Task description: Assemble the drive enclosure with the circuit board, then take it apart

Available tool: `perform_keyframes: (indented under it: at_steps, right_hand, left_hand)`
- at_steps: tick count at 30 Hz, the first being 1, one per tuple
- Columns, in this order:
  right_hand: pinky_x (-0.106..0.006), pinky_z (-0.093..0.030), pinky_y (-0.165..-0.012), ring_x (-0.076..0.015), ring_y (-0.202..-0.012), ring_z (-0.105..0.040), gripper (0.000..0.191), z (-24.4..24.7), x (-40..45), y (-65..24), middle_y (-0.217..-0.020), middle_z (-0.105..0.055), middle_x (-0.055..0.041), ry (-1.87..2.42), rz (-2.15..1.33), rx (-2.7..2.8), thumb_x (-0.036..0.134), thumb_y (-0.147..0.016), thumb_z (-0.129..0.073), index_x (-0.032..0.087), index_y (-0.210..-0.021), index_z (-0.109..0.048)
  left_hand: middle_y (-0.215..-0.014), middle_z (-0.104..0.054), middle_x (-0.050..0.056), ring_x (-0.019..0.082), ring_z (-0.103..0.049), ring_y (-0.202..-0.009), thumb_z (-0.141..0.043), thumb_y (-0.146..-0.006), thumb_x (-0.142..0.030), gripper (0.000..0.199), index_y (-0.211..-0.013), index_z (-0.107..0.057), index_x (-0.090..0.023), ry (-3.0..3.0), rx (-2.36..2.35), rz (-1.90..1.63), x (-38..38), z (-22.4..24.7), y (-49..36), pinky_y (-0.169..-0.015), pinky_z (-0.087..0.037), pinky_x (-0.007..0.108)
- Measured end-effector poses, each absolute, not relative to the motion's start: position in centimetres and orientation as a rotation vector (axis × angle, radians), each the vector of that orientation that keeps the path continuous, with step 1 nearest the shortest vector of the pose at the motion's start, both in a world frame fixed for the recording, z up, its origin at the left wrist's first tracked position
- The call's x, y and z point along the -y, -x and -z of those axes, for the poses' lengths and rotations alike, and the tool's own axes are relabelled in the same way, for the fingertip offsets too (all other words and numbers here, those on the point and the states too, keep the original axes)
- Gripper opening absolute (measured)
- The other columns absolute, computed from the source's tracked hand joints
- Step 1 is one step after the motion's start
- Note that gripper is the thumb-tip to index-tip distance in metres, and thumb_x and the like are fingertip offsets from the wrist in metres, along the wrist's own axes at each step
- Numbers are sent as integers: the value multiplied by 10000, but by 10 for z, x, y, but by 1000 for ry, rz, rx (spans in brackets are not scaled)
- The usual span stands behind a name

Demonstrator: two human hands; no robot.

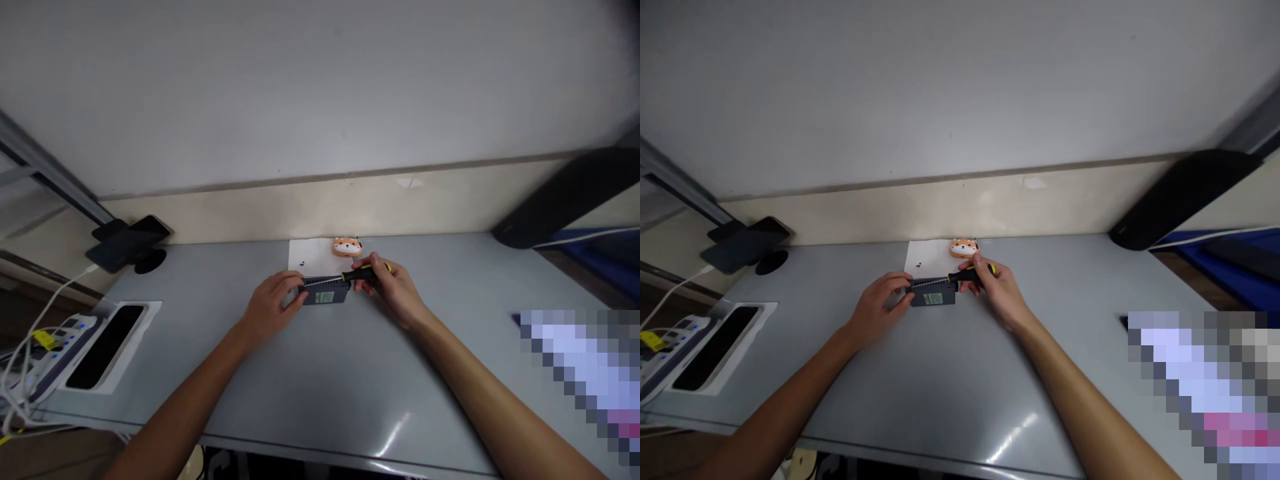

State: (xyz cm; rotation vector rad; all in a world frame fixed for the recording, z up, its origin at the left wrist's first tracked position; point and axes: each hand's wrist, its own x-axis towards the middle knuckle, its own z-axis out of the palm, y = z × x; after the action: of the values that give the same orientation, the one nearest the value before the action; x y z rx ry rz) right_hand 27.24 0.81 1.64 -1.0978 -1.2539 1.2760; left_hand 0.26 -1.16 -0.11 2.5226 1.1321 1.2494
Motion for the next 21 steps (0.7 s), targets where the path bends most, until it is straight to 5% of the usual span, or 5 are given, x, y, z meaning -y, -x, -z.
perform_keyframes:
  at_steps: [11, 17, 21]
  right_hand:
    - [-288, -377, -607, -146, -641, -492, 427, -14, -9, -265, -859, -681, -15, 1140, -1116, 1231, 632, -967, -525, 250, -1076, -681]
    - [-324, -460, -834, -216, -925, -629, 417, -15, -8, -255, -1070, -720, -64, 1259, -1035, 1414, 611, -956, -550, 235, -1078, -684]
    - [-336, -459, -865, -215, -900, -625, 424, -14, -9, -254, -1010, -716, -63, 1262, -1054, 1438, 602, -981, -498, 224, -1045, -681]
  left_hand:
    - [-1198, -681, 61, 148, -692, -1026, -590, -1001, -190, 63, -996, -639, -228, -2483, -1039, -1298, 10, 4, -2, -899, -586, 313]
    - [-1186, -679, 60, 154, -682, -1059, -578, -1006, -188, 84, -1034, -646, -230, -2443, -1035, -1309, 11, 3, -3, -944, -572, 330]
    - [-1184, -681, 67, 155, -686, -1013, -550, -1021, -212, 110, -1061, -650, -235, -2374, -1054, -1274, 11, 1, -1, -907, -581, 327]
